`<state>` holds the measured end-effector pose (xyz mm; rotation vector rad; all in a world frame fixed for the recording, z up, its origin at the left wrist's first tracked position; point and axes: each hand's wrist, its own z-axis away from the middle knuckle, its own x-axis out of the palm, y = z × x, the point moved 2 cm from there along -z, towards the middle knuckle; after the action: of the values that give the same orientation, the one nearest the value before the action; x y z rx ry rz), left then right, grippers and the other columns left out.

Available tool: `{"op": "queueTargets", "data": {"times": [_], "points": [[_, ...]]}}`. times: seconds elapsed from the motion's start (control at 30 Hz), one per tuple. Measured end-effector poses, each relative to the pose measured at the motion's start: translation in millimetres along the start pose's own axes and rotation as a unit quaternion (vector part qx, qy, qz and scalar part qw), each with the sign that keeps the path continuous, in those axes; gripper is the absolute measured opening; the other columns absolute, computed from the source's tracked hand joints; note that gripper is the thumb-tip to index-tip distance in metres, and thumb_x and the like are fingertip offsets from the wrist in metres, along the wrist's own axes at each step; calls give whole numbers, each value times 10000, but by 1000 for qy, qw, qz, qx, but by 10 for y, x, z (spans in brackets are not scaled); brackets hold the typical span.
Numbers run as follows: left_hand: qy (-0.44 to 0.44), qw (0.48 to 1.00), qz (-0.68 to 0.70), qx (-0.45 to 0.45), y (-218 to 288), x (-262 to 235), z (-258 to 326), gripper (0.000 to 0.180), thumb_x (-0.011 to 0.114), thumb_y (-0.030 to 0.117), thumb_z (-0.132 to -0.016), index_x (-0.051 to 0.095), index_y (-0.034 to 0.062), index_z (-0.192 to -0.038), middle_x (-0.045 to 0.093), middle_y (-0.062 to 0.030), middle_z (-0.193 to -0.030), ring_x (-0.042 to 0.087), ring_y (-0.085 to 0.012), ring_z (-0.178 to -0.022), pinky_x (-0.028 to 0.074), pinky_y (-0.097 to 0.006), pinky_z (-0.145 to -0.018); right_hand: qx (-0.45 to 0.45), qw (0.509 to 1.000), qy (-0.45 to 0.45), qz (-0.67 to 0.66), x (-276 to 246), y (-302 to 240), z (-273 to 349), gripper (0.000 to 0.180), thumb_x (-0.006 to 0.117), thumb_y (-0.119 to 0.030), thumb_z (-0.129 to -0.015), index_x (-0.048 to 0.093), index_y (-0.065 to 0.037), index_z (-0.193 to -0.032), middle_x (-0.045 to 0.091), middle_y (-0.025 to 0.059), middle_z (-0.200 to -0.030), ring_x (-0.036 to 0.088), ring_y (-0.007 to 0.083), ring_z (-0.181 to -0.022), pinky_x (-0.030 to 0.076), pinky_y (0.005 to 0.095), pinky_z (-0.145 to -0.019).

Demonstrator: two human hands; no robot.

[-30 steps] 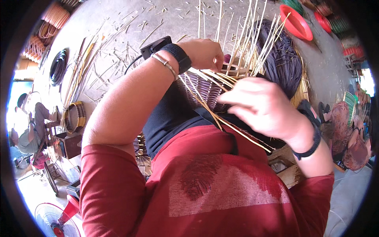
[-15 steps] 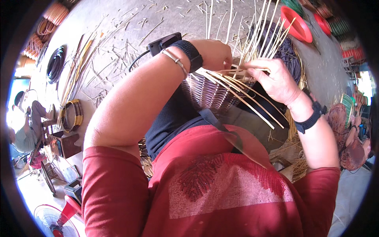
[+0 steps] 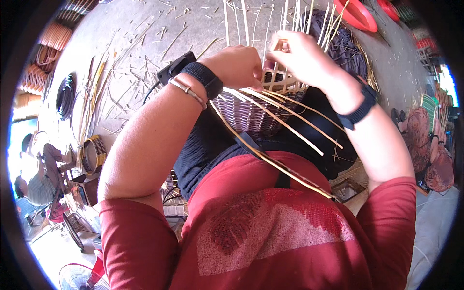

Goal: The person weaves thin bamboo strips into a basket held between their legs. They repeatedly interlace the strips by hand, adjusting the tension and alignment of the weave as the basket gradually takes shape.

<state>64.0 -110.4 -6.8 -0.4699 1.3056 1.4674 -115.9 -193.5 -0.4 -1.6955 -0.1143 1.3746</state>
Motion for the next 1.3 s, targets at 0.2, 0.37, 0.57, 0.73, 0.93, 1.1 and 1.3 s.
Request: {"op": "queueTargets", "data": {"times": [0.2,0.37,0.57,0.73,0.93,1.1,1.3], "points": [[-14,999,15,-28,-9,-34,-10,352,836,390,-863,859,80,-1028,820,-167,-988,786,-330,-955,598,-428,-905,-66,982,170,46,160,-101,-25,578,729,-33,-962,489,-58,-1487,739,176,-1062,777,275,-916,630,375,-833],[-64,996,5,-63,99,-107,-101,352,892,364,-831,862,61,-1007,815,-161,-916,789,-264,-837,609,-402,-817,-144,968,165,125,88,-28,714,554,742,-6,-915,550,-80,-1429,713,186,-1059,756,378,-922,641,439,-835],[-109,990,71,-56,36,-78,-227,369,932,337,-802,855,12,-959,788,-122,-798,757,-215,-710,598,-347,-645,-149,956,79,240,305,168,938,329,642,-141,-962,707,-234,-1271,684,82,-1005,743,301,-862,608,441,-685],[-91,989,80,-80,-63,49,-227,337,947,290,-788,840,14,-949,766,-112,-770,705,-197,-650,574,-349,-619,-1,977,-35,210,549,205,995,464,630,-142,-953,694,-269,-1394,669,73,-1046,742,311,-868,603,454,-678],[20,985,-149,-80,116,135,110,465,681,503,-1007,720,151,-1308,755,-148,-1129,720,-380,-1070,582,-504,-871,-17,988,52,145,687,321,1022,451,623,-145,-956,694,-261,-1386,658,67,-1055,735,327,-878,605,460,-708],[53,988,102,-106,62,607,-37,515,533,498,-1110,741,32,-1174,743,-250,-1016,714,-441,-956,554,-497,-842,-8,991,91,93,721,212,1005,360,629,-200,-973,723,-276,-1312,698,72,-1081,745,352,-834,609,469,-708],[280,906,-202,242,-379,559,326,291,672,102,-943,739,81,-1226,748,-108,-1026,680,-292,-919,577,-388,-857,-62,988,117,77,771,-292,834,173,589,-182,-979,707,-74,-1044,734,153,-933,762,362,-788,605,497,-684]]}}
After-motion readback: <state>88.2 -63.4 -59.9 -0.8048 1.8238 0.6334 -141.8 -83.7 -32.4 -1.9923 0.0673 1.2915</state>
